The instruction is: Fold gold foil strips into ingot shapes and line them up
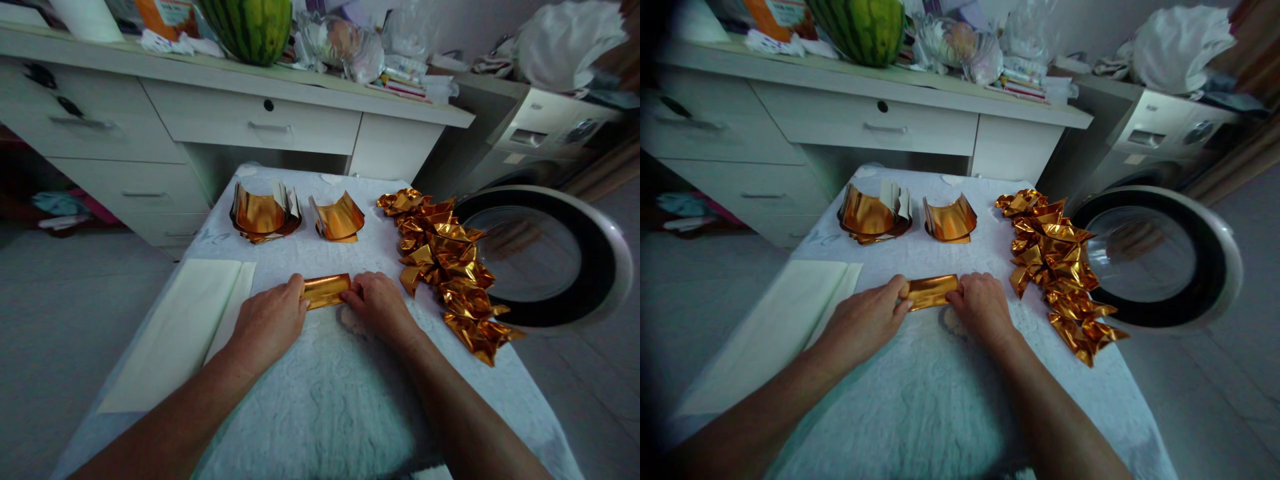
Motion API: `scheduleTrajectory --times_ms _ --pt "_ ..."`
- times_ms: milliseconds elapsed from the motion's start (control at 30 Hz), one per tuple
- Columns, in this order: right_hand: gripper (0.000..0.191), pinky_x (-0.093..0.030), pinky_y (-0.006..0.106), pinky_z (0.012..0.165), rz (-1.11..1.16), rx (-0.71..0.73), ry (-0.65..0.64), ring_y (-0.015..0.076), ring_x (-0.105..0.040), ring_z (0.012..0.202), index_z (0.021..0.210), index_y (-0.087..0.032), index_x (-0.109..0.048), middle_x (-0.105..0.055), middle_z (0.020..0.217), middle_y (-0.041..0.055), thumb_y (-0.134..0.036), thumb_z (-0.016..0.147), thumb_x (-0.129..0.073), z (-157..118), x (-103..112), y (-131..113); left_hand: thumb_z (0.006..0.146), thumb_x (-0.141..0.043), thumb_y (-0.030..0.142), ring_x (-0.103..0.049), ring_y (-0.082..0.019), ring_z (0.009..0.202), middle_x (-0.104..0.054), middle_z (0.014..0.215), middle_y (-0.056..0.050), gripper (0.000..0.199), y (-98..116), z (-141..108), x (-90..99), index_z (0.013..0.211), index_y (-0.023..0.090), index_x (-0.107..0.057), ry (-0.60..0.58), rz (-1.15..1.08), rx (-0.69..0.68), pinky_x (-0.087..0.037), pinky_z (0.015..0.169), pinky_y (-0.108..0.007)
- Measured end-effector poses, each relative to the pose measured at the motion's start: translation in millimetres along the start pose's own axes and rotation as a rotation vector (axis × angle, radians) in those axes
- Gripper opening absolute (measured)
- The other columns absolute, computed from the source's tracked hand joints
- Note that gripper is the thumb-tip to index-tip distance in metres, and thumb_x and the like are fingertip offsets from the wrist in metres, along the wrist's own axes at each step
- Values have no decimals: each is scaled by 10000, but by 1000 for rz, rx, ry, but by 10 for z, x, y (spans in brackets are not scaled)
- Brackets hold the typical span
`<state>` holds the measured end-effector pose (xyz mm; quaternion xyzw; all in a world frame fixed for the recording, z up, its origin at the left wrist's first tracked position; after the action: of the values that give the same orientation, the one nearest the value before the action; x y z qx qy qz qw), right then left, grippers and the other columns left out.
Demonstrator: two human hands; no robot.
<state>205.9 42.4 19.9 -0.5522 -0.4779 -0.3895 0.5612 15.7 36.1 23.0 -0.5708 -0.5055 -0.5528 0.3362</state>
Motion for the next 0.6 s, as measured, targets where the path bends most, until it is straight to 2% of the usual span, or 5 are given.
scheduleTrajectory --times_ms 133,200,300,467,600 --pt "185 -282 286 634 35 -57 30 189 -524 724 834 -195 -589 -633 766 32 -364 872 -654 -1 -11 30 942 -443 271 -659 -205 756 -705 886 -20 106 -36 9 -16 1026 246 -503 -4 -47 -28 -370 587 -287" --pt "162 -292 284 652 59 -36 52 195 -522 750 873 -194 -583 -623 787 31 -336 864 -661 -4 -20 19 939 -435 237 -644 -190 767 -696 914 -7 92 -52 20 -28 980 250 -517 -4 -85 -75 -377 614 -287" --pt "38 -311 297 719 85 94 92 206 -514 829 851 -199 -600 -624 849 39 -215 883 -610 -18 -38 -48 936 -429 206 -633 -182 805 -674 961 -9 124 -69 38 -43 946 245 -546 19 -143 -146 -403 677 -288" --pt "270 -343 293 778 159 370 74 183 -520 859 834 -190 -634 -625 878 37 -2 856 -441 -68 -87 -183 934 -421 195 -624 -180 816 -649 973 -22 148 -79 54 -45 939 231 -565 40 -179 -166 -409 701 -292" --pt "172 -368 293 801 182 354 50 179 -539 857 828 -166 -614 -619 868 44 -44 831 -493 -89 -85 -259 925 -414 182 -615 -176 786 -651 941 -20 136 -80 53 -46 910 222 -544 49 -177 -159 -400 688 -294"
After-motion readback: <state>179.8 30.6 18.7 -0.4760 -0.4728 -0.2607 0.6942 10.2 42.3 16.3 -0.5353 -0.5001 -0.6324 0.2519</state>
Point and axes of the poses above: each hand's wrist, its own z-axis towards the middle knuckle, its own x-axis out of the back of the hand, y = z × x, the point moved 2 cm from there along z, towards the middle knuckle
